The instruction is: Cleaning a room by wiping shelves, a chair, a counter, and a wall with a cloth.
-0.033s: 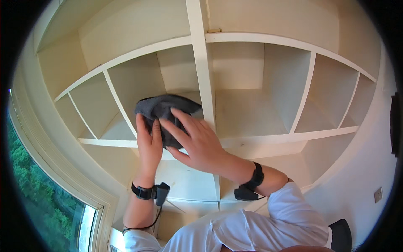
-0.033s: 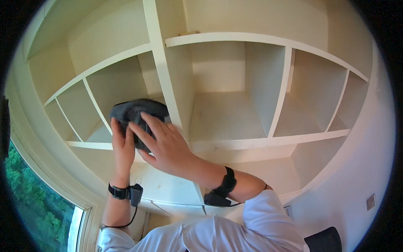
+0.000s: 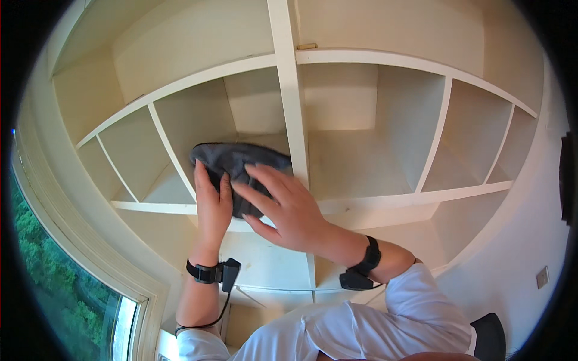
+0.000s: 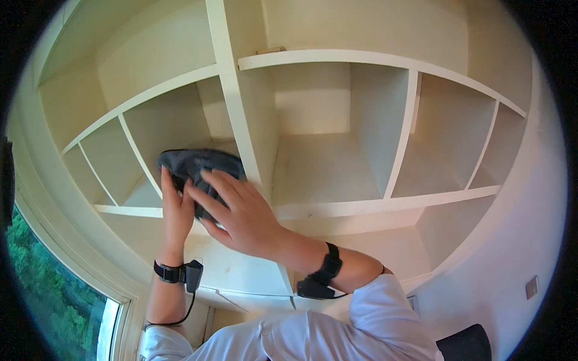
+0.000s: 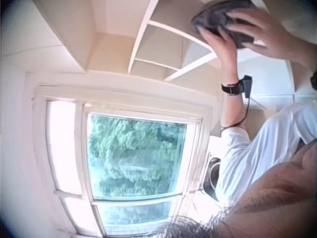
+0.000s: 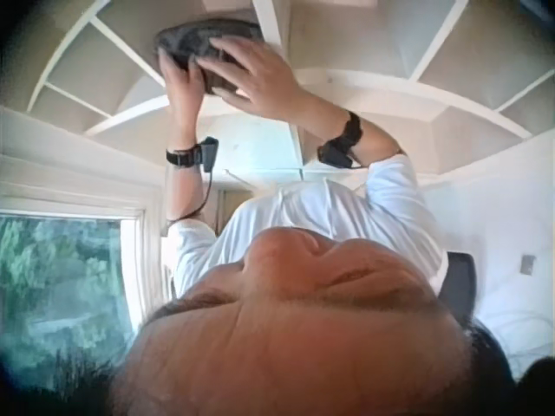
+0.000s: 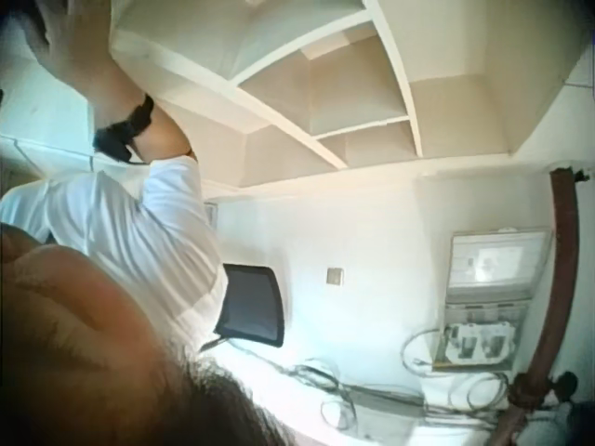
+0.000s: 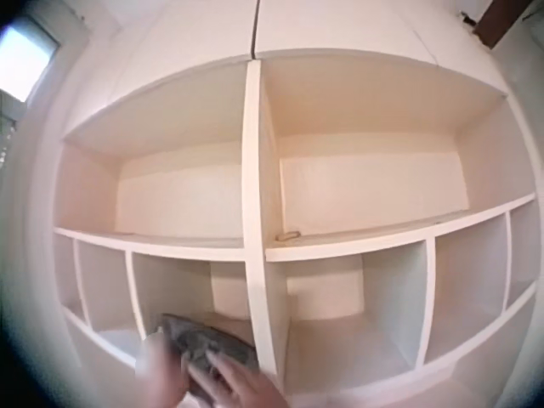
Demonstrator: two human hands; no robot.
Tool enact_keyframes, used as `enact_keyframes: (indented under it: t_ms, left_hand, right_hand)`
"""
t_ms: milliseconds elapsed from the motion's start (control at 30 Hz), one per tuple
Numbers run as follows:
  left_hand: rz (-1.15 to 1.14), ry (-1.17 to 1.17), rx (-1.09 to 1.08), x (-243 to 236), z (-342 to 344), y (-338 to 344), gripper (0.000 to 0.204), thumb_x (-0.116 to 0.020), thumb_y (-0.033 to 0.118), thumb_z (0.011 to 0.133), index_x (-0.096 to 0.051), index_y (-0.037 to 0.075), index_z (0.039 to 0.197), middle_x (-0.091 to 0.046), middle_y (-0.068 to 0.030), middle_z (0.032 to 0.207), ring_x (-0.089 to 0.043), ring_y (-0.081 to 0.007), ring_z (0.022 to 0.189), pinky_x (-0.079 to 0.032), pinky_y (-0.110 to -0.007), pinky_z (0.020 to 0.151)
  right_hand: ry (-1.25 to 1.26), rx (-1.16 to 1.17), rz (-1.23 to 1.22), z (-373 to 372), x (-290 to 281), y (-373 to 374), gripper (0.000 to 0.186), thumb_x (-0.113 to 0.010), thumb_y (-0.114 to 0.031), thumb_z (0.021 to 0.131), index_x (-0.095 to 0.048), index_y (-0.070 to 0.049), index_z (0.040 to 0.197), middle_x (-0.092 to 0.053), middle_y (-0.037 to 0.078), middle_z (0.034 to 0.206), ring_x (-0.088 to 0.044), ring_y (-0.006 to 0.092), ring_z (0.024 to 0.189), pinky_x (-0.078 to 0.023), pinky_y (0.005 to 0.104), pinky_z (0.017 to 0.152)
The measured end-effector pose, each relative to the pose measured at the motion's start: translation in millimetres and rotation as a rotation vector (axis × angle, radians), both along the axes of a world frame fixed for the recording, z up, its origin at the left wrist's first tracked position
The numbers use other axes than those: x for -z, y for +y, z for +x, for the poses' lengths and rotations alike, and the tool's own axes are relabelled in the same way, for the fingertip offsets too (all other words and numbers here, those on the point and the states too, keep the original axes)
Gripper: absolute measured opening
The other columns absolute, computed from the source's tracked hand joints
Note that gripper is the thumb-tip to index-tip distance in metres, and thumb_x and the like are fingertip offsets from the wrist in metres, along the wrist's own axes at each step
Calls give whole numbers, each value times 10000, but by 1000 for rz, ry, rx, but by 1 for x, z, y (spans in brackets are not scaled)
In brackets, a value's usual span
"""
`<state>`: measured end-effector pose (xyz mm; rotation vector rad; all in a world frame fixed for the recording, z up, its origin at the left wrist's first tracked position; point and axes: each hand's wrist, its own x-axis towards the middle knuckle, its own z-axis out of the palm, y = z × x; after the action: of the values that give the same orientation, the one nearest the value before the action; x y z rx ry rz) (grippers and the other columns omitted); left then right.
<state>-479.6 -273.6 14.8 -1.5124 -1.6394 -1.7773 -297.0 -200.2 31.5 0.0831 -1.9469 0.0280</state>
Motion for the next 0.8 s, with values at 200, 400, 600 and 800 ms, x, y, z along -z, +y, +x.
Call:
enact_keyframes:
  t_ms: [200, 400, 600, 800]
  left_hand:
    - [-123, 528, -356, -13, 4, -3, 540, -704, 78, 854, -508, -15, 1348, -397, -267, 1468, -387, -481, 1354, -338, -529, 1127]
    - [-407, 594, -97, -12, -8, 14, 398, -680, 286, 919, -647, 14, 1208, -587, -202, 1337, -497, -428, 1294, -387, -503, 1094]
    - [-645, 591, 126, -26, -22, 57, 455, -503, 357, 1032, -601, -18, 1271, -627, -216, 1286, -536, -436, 1241, -423, -475, 1078]
    - [-857, 640, 95, -18, -40, 114, 579, -409, 446, 1055, -496, -8, 1404, -536, -205, 1421, -431, -428, 1360, -360, -497, 1130]
  right_hand:
    - [150, 232, 110, 62, 29, 45, 275, -715, -89, 761, -725, -118, 1034, -675, 75, 1136, -646, 277, 1004, -483, 399, 817]
    - [52, 519, 8, 89, 61, 75, 186, -682, -86, 808, -710, -107, 990, -706, 29, 1042, -663, 207, 974, -446, 368, 812]
    - [111, 584, 87, 88, 76, 81, 146, -691, -134, 823, -713, -131, 967, -724, -8, 1018, -670, 154, 954, -393, 323, 806]
    - [151, 548, 122, 85, 78, 83, 170, -692, -133, 813, -716, -127, 981, -726, 4, 1048, -671, 156, 955, -402, 324, 787]
